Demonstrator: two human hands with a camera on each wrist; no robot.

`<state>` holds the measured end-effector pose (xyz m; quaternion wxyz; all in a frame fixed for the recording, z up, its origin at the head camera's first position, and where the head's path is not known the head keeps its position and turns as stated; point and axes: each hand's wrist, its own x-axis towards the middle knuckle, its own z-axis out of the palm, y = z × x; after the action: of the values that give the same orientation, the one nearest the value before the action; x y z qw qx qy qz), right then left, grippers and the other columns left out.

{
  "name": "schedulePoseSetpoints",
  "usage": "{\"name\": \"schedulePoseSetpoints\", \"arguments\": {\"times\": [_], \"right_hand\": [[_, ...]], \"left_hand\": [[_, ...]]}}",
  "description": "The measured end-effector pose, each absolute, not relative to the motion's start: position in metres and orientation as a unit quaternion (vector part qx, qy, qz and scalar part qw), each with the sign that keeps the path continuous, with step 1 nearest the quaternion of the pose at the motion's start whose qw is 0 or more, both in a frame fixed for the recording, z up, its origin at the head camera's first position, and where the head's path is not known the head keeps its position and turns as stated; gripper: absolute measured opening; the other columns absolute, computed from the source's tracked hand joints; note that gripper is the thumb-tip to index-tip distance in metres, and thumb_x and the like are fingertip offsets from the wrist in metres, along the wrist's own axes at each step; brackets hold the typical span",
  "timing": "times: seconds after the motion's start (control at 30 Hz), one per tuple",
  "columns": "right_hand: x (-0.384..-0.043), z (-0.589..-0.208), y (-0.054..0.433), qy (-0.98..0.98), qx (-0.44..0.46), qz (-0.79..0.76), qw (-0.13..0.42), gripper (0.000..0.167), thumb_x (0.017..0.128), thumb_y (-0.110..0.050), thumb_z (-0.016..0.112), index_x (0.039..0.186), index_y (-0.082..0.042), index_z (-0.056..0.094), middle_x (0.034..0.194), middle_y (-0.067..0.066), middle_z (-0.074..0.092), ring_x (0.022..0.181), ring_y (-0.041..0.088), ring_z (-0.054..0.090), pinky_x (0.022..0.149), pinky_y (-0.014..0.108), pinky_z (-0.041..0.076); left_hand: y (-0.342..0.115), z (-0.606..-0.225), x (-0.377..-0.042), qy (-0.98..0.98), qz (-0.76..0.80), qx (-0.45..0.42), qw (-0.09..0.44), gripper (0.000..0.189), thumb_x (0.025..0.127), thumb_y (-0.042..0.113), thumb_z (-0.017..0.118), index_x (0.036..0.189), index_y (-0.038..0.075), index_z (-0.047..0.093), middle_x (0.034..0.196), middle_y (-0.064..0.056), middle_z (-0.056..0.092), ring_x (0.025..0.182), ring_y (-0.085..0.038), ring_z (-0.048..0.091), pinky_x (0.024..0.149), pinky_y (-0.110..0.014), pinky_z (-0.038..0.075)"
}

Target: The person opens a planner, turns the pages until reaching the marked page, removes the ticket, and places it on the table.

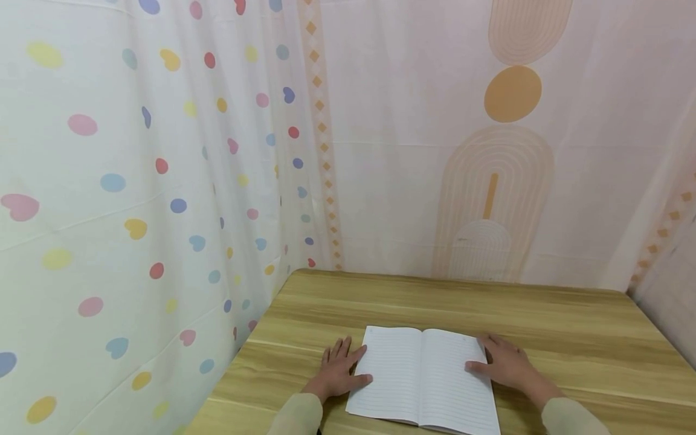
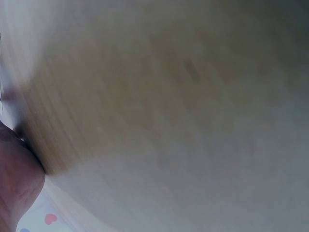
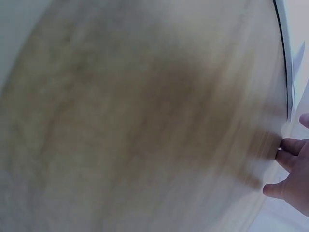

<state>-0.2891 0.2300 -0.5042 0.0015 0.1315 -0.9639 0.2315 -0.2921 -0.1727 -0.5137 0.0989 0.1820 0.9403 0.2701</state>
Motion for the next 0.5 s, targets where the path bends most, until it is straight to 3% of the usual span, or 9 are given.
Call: {"name": "schedulePoseSetpoints", "arguments": {"times": [0.5], "right_hand": [[-0.2898, -0.5081, 0.2279, -0.968, 0.121, 0.216, -0.034, 0.1, 0.084, -0.067, 0.064, 0.147, 0.007, 0.039, 0.147, 0.041, 0.029, 0.134, 0.061, 0.026, 0.098, 0.082, 0.015]], "left_hand": [[-0.1722, -0.5131, -0.2916, 0.941, 0.27, 0.18, 0.097, 0.074, 0.093, 0.051, 0.062, 0.152, 0.012, 0.042, 0.16, -0.028, 0.014, 0.148, -0.047, 0.006, 0.113, -0.066, -0.001]]}}
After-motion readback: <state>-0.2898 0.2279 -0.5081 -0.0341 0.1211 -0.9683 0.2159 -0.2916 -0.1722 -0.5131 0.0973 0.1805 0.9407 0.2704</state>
